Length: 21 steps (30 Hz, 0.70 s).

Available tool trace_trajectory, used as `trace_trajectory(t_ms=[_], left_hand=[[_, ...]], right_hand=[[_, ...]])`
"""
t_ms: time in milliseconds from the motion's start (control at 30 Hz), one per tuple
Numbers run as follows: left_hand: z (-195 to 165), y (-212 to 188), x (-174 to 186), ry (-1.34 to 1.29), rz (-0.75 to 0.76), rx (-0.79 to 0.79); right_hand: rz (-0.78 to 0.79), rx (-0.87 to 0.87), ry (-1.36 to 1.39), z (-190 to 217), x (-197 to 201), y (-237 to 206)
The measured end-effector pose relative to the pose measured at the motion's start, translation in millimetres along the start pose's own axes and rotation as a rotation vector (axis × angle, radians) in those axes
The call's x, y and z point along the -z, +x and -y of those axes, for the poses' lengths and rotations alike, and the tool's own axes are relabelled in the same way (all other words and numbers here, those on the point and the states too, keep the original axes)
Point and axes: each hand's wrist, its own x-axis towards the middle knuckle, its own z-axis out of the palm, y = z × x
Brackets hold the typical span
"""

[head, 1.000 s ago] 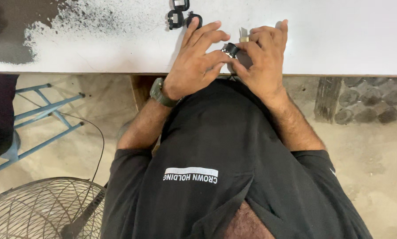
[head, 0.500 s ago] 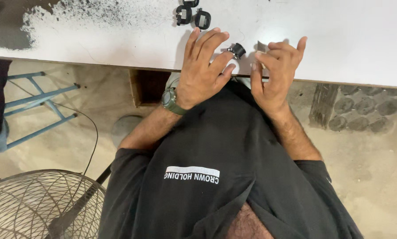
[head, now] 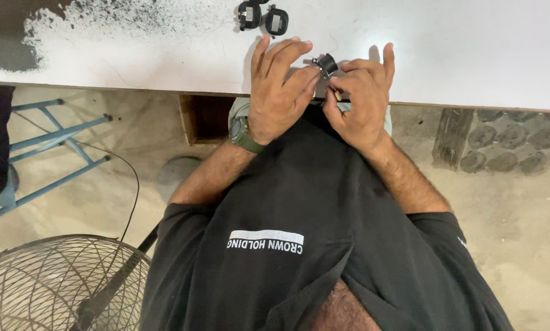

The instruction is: The person sits at a workbench and assembles small black plastic components onto metal hub parts, fitting each piece into place by hand and using a small flat tool to help seat the pieces. Finished assemblies are set aside on the bench as more components are picked up and worked on one at a time.

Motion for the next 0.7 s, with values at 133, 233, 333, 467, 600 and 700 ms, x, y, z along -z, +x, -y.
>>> trace_trajectory(t_ms=[133, 233, 333, 467, 600, 700], left_hand=[[0.8, -0.1, 1.4, -0.024, 0.005, -0.023], [2.2, -0.4, 2.1, 0.010, 0.025, -0.056], [1.4, -0.9, 0.8, 0.069, 0.013, -0.101], [-2.4, -0.6, -3.1, 0.079, -0.034, -0.114], [-3.0, 1.8, -3.0, 0.089, -0.066, -0.073], [-2.9, 2.8, -0.3, 0.026, 0.000, 0.046]], right_hand=[[0.001, 0.000, 0.010, -0.2, -0.6, -0.4], [-0.006, 0.016, 0.032, -1.9, -1.9, 0.5], [-0.015, 0.020, 0.041, -2.4, -3.5, 0.7], [-0.002, 0.008, 0.032, -2.7, -3.5, -0.4], [0.002, 0.000, 0.020, -2.0, -3.9, -1.8], [-0.003, -0.003, 0.028, -1.9, -4.6, -2.0]])
